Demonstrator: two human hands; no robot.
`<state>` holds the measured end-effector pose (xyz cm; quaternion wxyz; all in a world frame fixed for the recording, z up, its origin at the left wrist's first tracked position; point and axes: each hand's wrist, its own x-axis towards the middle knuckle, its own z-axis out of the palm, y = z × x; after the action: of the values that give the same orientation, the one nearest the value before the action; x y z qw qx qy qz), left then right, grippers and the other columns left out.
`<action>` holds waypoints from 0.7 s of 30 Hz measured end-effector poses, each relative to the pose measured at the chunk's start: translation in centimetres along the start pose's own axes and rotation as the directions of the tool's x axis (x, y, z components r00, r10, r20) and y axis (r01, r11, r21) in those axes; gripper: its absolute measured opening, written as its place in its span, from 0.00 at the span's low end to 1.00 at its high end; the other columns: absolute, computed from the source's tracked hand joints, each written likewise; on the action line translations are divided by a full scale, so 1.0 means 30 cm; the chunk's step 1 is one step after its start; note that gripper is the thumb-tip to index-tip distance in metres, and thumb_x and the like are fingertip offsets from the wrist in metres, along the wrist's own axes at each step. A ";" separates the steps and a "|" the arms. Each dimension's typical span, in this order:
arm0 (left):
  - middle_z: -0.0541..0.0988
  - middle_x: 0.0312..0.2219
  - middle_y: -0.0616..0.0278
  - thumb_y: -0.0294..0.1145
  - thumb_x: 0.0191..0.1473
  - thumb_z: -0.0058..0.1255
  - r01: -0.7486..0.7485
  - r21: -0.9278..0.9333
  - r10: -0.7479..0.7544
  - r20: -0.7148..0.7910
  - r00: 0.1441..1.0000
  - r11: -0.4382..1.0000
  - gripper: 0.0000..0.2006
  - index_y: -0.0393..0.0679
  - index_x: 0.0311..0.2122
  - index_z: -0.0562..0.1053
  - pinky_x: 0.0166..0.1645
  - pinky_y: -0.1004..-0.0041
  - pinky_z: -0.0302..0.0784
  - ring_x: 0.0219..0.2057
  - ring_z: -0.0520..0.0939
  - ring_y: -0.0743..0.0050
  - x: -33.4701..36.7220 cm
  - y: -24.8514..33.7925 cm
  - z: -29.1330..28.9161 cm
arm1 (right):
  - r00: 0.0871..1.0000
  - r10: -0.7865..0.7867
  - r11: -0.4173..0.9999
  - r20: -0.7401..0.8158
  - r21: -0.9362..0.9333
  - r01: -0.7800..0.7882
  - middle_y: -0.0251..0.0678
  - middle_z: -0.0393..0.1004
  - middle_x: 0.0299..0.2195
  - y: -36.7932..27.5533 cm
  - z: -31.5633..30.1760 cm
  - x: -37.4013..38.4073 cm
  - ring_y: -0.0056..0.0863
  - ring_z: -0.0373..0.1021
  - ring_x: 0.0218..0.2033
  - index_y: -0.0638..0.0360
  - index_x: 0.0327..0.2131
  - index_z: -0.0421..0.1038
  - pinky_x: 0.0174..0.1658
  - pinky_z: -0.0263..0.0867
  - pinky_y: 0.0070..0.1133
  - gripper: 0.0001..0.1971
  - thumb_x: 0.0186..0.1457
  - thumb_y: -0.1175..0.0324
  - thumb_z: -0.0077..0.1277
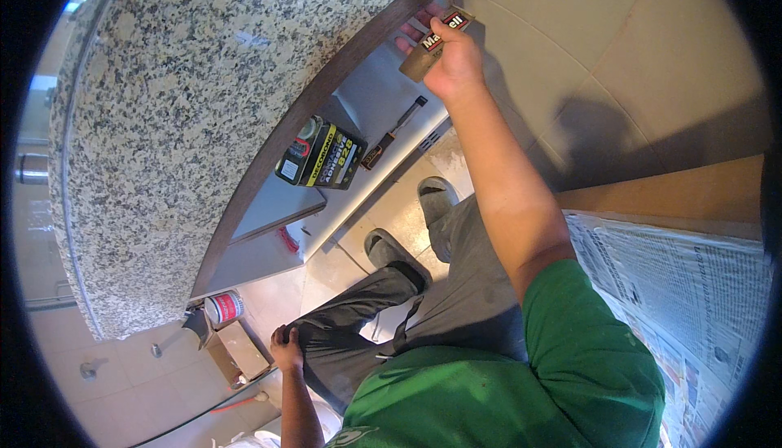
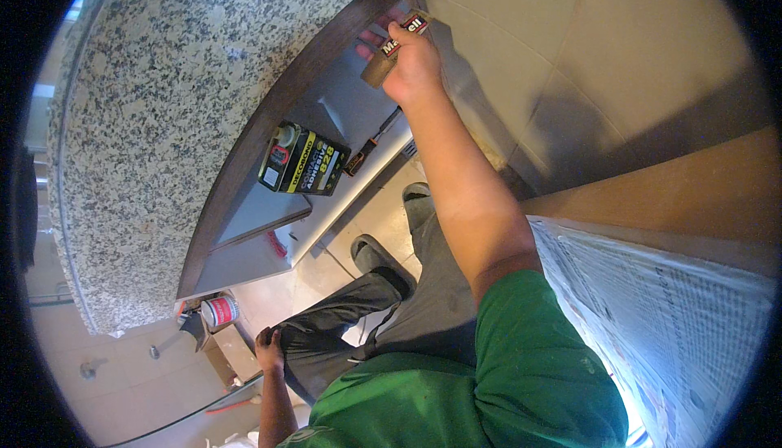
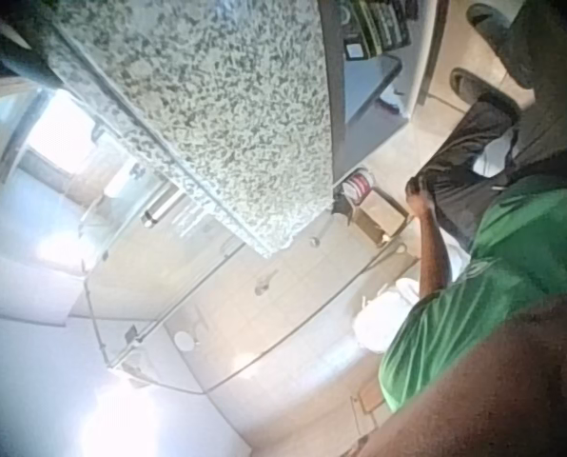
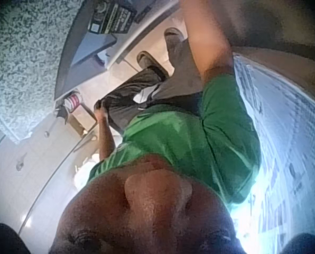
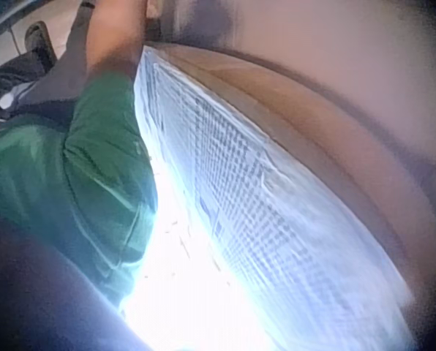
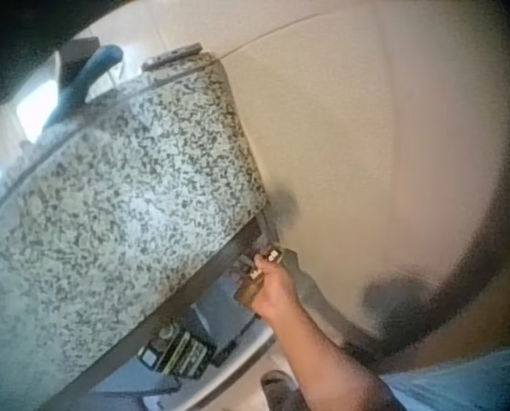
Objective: The person sands the edge of a granite countertop with a sanding block and then uses a screwdriver to tighten screws under the vanity. The person works while sitting on the floor.
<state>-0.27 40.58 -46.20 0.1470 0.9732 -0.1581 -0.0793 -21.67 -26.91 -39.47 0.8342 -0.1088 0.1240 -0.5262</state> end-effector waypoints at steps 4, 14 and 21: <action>0.81 0.47 0.49 0.35 0.54 0.62 -0.004 0.029 0.004 0.001 1.000 1.000 0.20 0.35 0.48 0.78 0.57 0.63 0.74 0.49 0.81 0.53 -0.007 0.031 -0.010 | 1.000 0.018 1.000 -0.014 0.013 -0.018 0.43 0.71 0.49 0.000 -0.002 -0.001 0.45 0.70 0.50 0.57 0.53 0.66 0.57 0.66 0.48 0.15 0.64 0.71 0.46; 0.80 0.48 0.47 0.38 0.54 0.61 0.004 0.076 -0.004 -0.001 1.000 0.997 0.20 0.36 0.49 0.78 0.58 0.62 0.73 0.50 0.80 0.50 -0.005 0.038 -0.009 | 0.999 0.019 1.000 -0.030 0.013 -0.018 0.46 0.72 0.47 0.001 0.008 -0.008 0.45 0.70 0.50 0.60 0.53 0.66 0.56 0.67 0.47 0.15 0.64 0.72 0.45; 0.80 0.49 0.47 0.39 0.54 0.60 0.012 0.027 -0.012 0.000 1.000 1.000 0.21 0.36 0.48 0.78 0.59 0.61 0.72 0.51 0.79 0.49 0.008 -0.017 0.001 | 1.000 0.014 1.000 -0.014 -0.003 -0.014 0.46 0.73 0.45 0.019 -0.002 0.007 0.46 0.72 0.47 0.61 0.53 0.66 0.54 0.70 0.46 0.15 0.63 0.72 0.46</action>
<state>0.09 40.97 -46.40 0.1331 0.9760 -0.1532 -0.0782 -21.11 -26.88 -39.72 0.8367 -0.1058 0.1313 -0.5210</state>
